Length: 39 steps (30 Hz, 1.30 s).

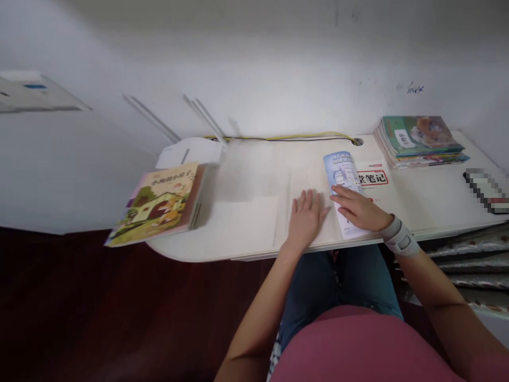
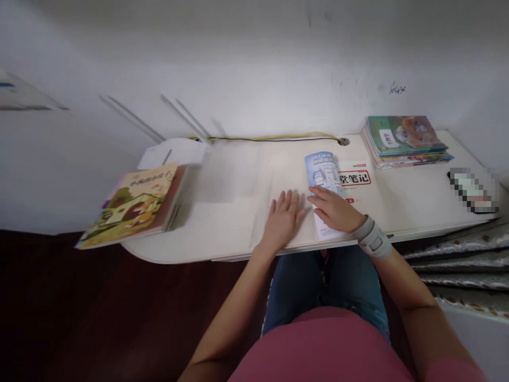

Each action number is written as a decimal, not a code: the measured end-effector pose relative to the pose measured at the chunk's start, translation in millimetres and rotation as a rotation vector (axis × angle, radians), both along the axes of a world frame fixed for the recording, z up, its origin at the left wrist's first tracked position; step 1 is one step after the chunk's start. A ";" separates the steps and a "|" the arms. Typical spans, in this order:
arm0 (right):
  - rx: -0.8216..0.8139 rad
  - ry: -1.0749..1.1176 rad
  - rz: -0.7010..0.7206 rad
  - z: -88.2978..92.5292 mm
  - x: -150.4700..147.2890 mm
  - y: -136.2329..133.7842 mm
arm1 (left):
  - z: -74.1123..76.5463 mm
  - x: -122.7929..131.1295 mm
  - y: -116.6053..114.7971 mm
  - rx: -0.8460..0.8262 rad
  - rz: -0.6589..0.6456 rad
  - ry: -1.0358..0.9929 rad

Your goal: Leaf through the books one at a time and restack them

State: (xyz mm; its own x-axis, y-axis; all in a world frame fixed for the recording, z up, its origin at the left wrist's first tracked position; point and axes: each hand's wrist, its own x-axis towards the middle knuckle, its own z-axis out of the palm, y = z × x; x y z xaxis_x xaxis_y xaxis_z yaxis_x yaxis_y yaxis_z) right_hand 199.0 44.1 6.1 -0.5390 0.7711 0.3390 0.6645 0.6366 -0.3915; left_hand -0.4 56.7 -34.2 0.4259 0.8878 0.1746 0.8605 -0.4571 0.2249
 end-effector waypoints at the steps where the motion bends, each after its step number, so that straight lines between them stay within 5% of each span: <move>1: 0.015 -0.022 0.027 3.4 -1.1 2.4 | 0.8 -10.6 1.8 -0.009 0.060 0.025; 6: 0.103 -0.107 0.050 12.8 -13.7 14.5 | -2.7 -38.5 6.4 -0.058 0.156 0.010; 19: 0.158 -0.359 -0.066 -14.6 -62.1 21.5 | -9.7 -41.4 8.7 -0.032 0.230 -0.274; 29: 0.025 -0.174 -0.029 -29.3 -76.8 23.9 | -3.3 -37.0 1.9 -0.065 0.194 -0.121; 35: 0.008 -0.125 -0.029 -9.5 -72.0 28.9 | -2.5 -36.4 0.0 -0.062 0.177 -0.019; 39: 0.045 -0.247 -0.302 19.2 -52.7 68.7 | -3.0 -36.8 1.0 -0.074 0.186 -0.024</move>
State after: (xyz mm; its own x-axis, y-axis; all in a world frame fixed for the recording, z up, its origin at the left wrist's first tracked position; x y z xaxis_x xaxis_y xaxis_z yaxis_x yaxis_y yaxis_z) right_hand 146.4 112.8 25.3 -0.3602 0.8946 0.2644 0.8951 0.4113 -0.1722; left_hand -37.2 57.7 -37.2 0.2494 0.9617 0.1138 0.9225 -0.2717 0.2740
